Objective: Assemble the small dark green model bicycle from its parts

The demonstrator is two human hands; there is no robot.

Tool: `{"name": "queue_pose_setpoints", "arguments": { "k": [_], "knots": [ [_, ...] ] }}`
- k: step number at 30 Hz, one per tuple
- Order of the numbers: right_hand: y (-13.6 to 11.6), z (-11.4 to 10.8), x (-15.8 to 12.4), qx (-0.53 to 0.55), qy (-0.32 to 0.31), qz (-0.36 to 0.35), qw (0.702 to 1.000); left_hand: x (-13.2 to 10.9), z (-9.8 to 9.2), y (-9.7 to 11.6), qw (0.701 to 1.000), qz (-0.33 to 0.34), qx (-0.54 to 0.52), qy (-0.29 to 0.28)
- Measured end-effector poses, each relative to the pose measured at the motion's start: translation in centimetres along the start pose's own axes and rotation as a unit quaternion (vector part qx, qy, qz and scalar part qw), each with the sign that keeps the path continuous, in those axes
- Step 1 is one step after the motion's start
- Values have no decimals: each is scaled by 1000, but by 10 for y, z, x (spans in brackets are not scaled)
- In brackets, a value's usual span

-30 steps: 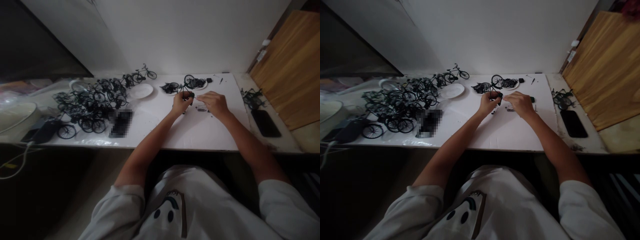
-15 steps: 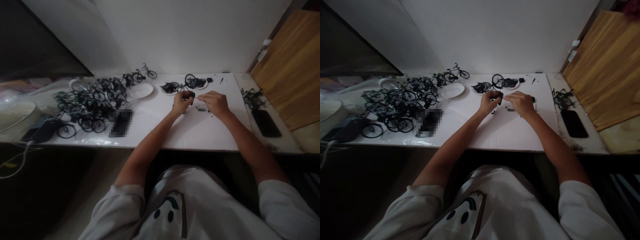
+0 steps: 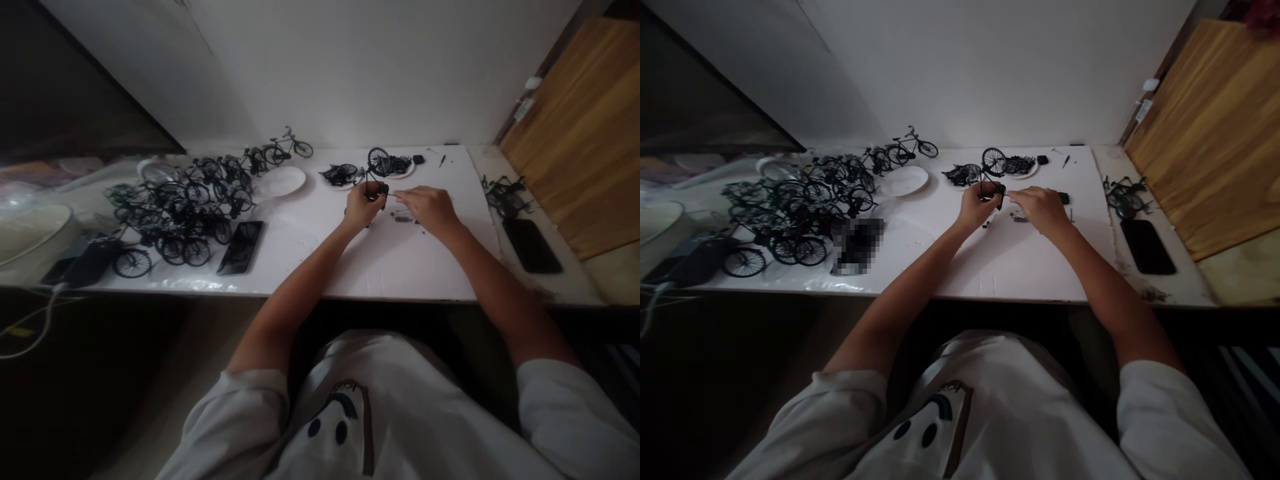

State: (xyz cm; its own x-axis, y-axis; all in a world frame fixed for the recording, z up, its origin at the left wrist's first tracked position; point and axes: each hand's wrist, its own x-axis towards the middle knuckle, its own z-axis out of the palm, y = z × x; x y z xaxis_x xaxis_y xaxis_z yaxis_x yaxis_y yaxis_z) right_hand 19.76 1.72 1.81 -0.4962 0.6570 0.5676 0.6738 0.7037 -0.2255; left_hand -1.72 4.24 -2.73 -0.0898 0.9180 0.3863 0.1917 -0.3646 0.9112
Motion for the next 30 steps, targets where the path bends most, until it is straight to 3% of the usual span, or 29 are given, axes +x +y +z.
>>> {"name": "queue_pose_setpoints", "arguments": {
  "k": [10, 16, 22, 30],
  "knots": [
    [-22, -5, 5, -192, -53, 78, 977, -8, 7, -3, 997, 62, 48, -14],
    [-28, -2, 3, -178, -59, 106, 977, -9, 6, 1, 996, 77, 51, -15],
    [-26, 0, 1, -133, -74, 85, 985, -7, 2, 5, 993, 91, 69, 10],
    [-31, 0, 5, -195, -87, 120, 970, -11, 5, 6, 992, 116, 56, 13]
  ]
}}
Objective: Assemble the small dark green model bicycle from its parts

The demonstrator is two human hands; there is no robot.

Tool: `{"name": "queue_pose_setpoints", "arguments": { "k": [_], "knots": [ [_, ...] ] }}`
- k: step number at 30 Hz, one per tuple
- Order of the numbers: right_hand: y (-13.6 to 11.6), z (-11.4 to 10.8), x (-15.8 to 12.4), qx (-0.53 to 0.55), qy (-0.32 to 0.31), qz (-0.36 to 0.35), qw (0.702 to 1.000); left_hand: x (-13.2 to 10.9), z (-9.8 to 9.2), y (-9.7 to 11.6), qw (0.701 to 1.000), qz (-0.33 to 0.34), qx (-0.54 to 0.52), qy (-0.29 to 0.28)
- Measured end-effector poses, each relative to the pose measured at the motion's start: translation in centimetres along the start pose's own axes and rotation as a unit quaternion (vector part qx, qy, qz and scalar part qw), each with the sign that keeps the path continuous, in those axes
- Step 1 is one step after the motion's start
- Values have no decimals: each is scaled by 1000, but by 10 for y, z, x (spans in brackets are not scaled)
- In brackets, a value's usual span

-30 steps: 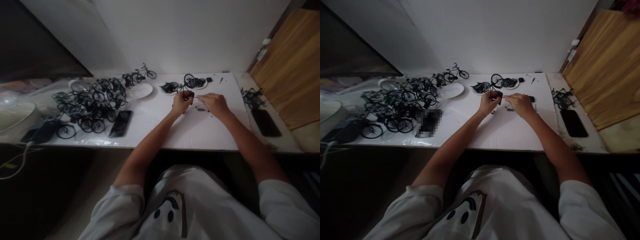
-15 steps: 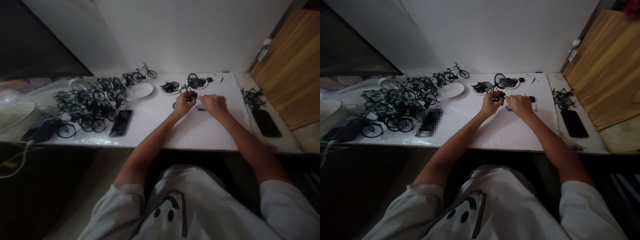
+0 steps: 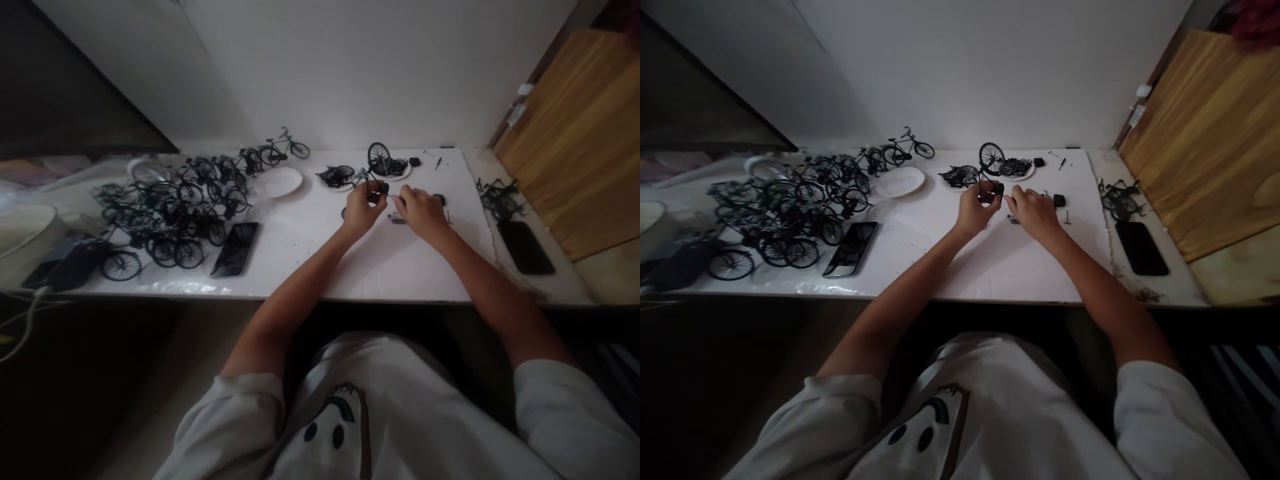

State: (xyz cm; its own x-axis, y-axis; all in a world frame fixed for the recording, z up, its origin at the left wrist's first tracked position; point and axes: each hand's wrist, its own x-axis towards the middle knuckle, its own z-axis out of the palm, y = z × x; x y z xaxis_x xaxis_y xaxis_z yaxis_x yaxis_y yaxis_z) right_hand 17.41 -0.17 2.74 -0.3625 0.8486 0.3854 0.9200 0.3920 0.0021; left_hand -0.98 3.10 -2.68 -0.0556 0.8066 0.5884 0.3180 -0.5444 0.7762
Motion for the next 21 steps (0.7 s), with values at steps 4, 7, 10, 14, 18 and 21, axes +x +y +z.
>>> {"name": "queue_pose_setpoints", "arguments": {
  "k": [4, 7, 10, 14, 18, 21],
  "knots": [
    [-3, -2, 0, -9, -16, 25, 1000, -1, 3, -1, 1000, 5, 3, 1],
    [-3, -2, -2, 7, -13, 16, 1000, 0, 2, -2, 1000, 6, 9, -2],
    [0, 0, -3, 28, 0, -19, 999, 1, 0, -1, 1000, 8, 22, 7],
    [6, 3, -2, 31, -2, -80, 996, 1, -4, 0, 1000, 12, 19, -3],
    [7, 1, -1, 16, -6, -78, 997, 1, -5, 1, 1000, 18, 24, -7],
    [6, 0, -1, 37, -20, -44, 998, 0, -5, 2, 998, 31, 51, -2]
  ]
}}
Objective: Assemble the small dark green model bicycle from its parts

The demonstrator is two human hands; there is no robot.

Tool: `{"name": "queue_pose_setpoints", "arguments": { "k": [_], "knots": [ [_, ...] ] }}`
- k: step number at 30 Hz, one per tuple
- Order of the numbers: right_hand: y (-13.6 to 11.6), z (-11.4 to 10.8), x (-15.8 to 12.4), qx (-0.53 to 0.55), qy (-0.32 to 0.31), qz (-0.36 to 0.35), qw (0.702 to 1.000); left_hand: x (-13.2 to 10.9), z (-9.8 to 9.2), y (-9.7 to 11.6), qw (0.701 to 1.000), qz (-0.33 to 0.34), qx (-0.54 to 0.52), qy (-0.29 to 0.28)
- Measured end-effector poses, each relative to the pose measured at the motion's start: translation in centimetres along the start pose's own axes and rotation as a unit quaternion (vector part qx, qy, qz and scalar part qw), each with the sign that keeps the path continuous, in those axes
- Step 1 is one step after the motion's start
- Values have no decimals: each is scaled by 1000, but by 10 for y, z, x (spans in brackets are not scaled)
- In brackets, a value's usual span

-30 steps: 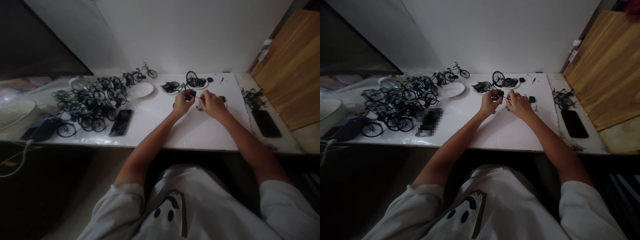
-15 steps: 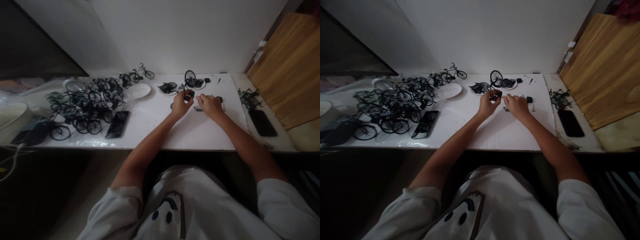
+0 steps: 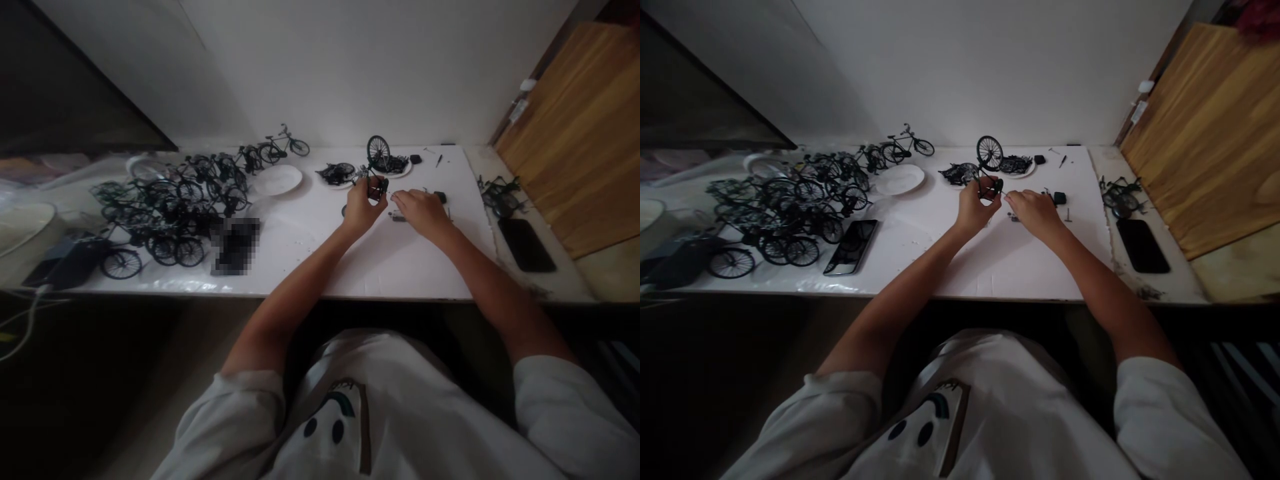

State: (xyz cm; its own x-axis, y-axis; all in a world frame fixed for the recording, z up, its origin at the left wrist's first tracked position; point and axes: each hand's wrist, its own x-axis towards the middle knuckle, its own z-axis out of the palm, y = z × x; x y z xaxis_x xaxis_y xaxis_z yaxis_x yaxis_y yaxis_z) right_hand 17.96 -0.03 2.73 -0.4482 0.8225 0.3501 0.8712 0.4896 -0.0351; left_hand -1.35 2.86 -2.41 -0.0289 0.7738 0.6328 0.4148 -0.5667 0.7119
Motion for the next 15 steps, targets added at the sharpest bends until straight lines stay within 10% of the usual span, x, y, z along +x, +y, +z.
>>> {"name": "queue_pose_setpoints", "arguments": {
  "k": [6, 12, 15],
  "knots": [
    [-1, 3, -1, 252, 18, 48, 966, -5, 2, 2, 1000, 13, 26, -3],
    [-6, 7, 1, 575, -18, 131, 807, -4, 3, -5, 997, 28, 65, -12],
    [-5, 12, 5, 611, -38, 152, 776, -2, 2, -9, 995, 40, 82, -27]
  ]
}}
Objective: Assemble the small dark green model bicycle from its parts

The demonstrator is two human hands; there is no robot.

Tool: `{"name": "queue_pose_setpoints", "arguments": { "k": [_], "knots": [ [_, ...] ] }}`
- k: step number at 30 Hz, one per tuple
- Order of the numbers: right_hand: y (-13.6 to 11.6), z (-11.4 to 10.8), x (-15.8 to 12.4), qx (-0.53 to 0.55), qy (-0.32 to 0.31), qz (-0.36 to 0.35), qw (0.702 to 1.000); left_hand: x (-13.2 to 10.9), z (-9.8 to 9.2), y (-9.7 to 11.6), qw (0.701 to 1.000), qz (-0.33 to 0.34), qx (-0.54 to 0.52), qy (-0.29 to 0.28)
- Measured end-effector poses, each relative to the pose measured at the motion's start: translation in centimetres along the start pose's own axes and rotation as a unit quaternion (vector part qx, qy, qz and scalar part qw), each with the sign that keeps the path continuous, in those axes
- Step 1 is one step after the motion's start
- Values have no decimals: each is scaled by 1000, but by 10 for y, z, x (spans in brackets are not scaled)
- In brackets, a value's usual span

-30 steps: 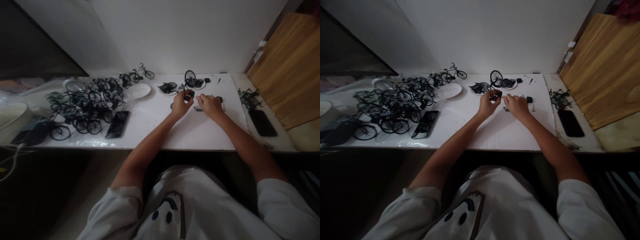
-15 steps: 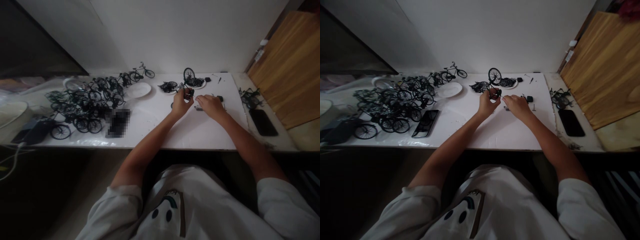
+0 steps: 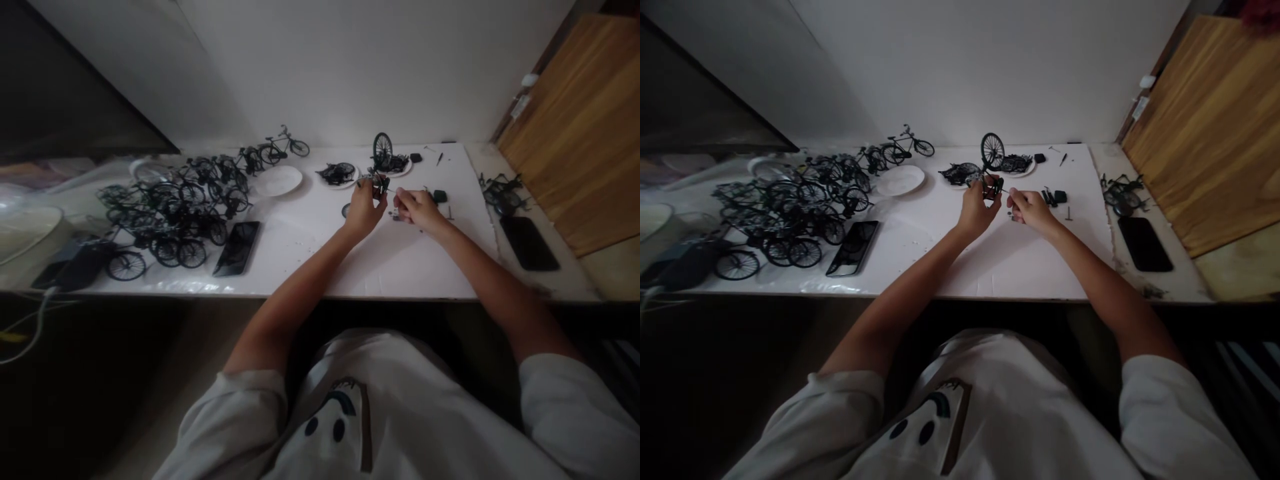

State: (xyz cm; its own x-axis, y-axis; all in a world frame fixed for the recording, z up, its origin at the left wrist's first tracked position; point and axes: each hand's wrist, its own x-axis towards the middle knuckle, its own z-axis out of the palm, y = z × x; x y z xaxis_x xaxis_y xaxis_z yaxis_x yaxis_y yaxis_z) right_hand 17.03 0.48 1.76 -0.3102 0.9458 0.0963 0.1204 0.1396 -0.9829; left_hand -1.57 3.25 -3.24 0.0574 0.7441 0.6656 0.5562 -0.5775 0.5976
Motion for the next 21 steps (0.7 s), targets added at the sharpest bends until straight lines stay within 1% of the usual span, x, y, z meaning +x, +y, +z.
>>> {"name": "queue_pose_setpoints", "arguments": {
  "k": [2, 4, 5, 7, 9, 11, 14, 16, 17, 18, 19, 21],
  "knots": [
    [3, -1, 2, -29, 9, -3, 1000, 0, 0, 0, 1000, 4, 1, -7],
    [5, -4, 2, -112, 42, -38, 992, 0, 0, 1, 1000, 5, -2, -11],
    [5, -5, 1, -165, 63, -64, 982, 0, 0, 2, 1000, 4, -5, -12],
    [3, -8, -2, -272, 94, -120, 950, -1, 0, 4, 1000, 3, -10, -10],
    [0, -11, -5, -359, 97, -157, 915, -1, 0, 5, 1000, 5, -14, -4],
    [-4, -12, -8, -434, 89, -179, 879, 0, -1, 5, 1000, 8, -16, 2],
    [-7, -12, -8, -523, 82, -183, 828, 1, -3, 4, 1000, 11, -15, 7],
    [-8, -11, -8, -562, 80, -162, 807, 2, -5, 5, 1000, 17, -7, 11],
    [-7, -11, -7, -571, 80, -150, 803, 3, -6, 5, 1000, 22, -3, 13],
    [-7, -10, -7, -569, 81, -142, 806, 3, -6, 6, 999, 29, 1, 15],
    [-7, -10, -7, -557, 82, -137, 815, 3, -6, 7, 999, 37, 4, 16],
    [-5, -8, -8, -500, 83, -142, 850, 3, -5, 7, 998, 52, 5, 22]
  ]
}}
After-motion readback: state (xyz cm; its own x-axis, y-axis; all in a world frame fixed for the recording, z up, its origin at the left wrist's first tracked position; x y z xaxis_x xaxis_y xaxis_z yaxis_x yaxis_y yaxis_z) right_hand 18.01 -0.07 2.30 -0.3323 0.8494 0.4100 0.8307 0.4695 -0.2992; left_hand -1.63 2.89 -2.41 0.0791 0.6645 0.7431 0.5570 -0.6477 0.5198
